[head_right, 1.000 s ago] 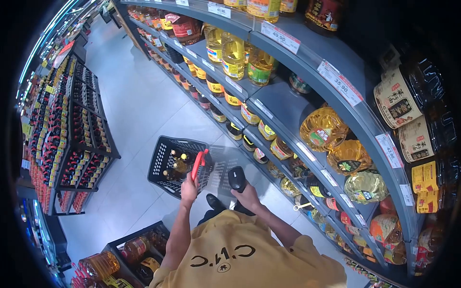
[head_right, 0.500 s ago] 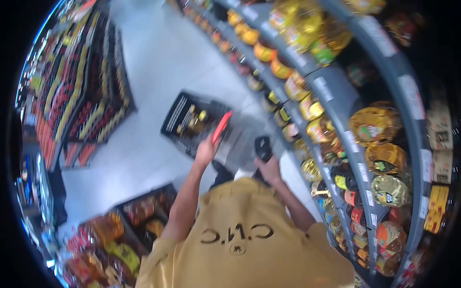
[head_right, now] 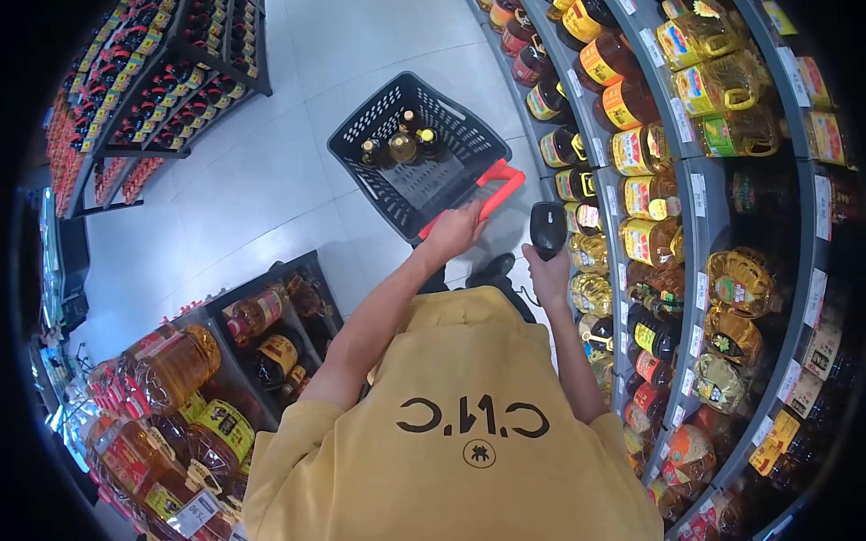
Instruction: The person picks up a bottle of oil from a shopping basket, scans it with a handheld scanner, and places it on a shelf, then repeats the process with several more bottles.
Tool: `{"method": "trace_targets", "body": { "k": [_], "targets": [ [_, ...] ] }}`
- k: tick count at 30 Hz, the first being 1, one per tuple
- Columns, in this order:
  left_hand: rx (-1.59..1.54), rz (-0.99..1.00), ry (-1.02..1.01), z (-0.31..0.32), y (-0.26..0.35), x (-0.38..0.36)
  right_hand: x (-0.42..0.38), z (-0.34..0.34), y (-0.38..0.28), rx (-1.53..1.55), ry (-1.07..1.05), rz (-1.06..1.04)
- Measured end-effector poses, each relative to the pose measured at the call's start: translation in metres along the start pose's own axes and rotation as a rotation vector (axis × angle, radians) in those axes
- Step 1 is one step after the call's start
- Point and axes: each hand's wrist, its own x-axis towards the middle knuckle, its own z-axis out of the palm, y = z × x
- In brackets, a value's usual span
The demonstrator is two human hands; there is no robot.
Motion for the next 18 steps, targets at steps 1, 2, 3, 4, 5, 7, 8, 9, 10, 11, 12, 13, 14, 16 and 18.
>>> {"method": "trace_targets", "body": {
  "k": [1,2,3,4,5,7,8,9,10,11,12,13,14,16,18],
  "targets": [
    [-0.006,-0.004,-0.028,-0.002,-0.001,-0.003,0.001,0.005,-0.002,0.013,-0.001,-0.013],
    [-0.016,0.002,-0.040,-0.005,-0.001,-0.005,0.001,0.009,-0.002,-0.005,-0.019,0.016],
    [-0.025,0.009,-0.052,-0.006,-0.004,-0.008,0.003,0.012,-0.002,-0.022,-0.037,0.044],
    [-0.033,0.018,-0.062,-0.007,-0.007,-0.010,0.004,0.015,-0.003,-0.038,-0.054,0.070],
    [-0.020,0.042,-0.067,-0.009,-0.009,-0.013,0.004,0.019,-0.003,-0.030,-0.061,0.068],
    [0.006,0.082,-0.077,-0.015,-0.016,-0.021,0.005,0.027,-0.009,-0.029,-0.077,0.058],
    [0.010,0.098,-0.080,-0.017,-0.020,-0.025,0.004,0.031,-0.010,-0.028,-0.089,0.057],
    [0.013,0.112,-0.085,-0.021,-0.022,-0.031,0.004,0.033,-0.014,-0.049,-0.102,0.085],
    [0.014,0.127,-0.091,-0.024,-0.024,-0.036,0.005,0.037,-0.013,-0.047,-0.112,0.078],
    [0.025,0.132,-0.112,-0.028,-0.027,-0.042,0.008,0.040,-0.011,-0.046,-0.120,0.070],
    [0.035,0.140,-0.131,-0.034,-0.028,-0.045,0.009,0.042,-0.010,-0.045,-0.126,0.060],
    [0.046,0.149,-0.147,-0.039,-0.031,-0.048,0.009,0.046,-0.015,-0.065,-0.140,0.066],
    [0.050,0.140,-0.174,-0.045,-0.033,-0.051,0.010,0.049,-0.016,-0.075,-0.153,0.034],
    [0.061,0.129,-0.225,-0.054,-0.037,-0.058,0.013,0.060,-0.019,-0.074,-0.160,-0.041],
    [0.130,0.112,-0.261,-0.063,-0.040,-0.060,0.018,0.069,-0.022,-0.158,-0.232,-0.009]
  ]
}}
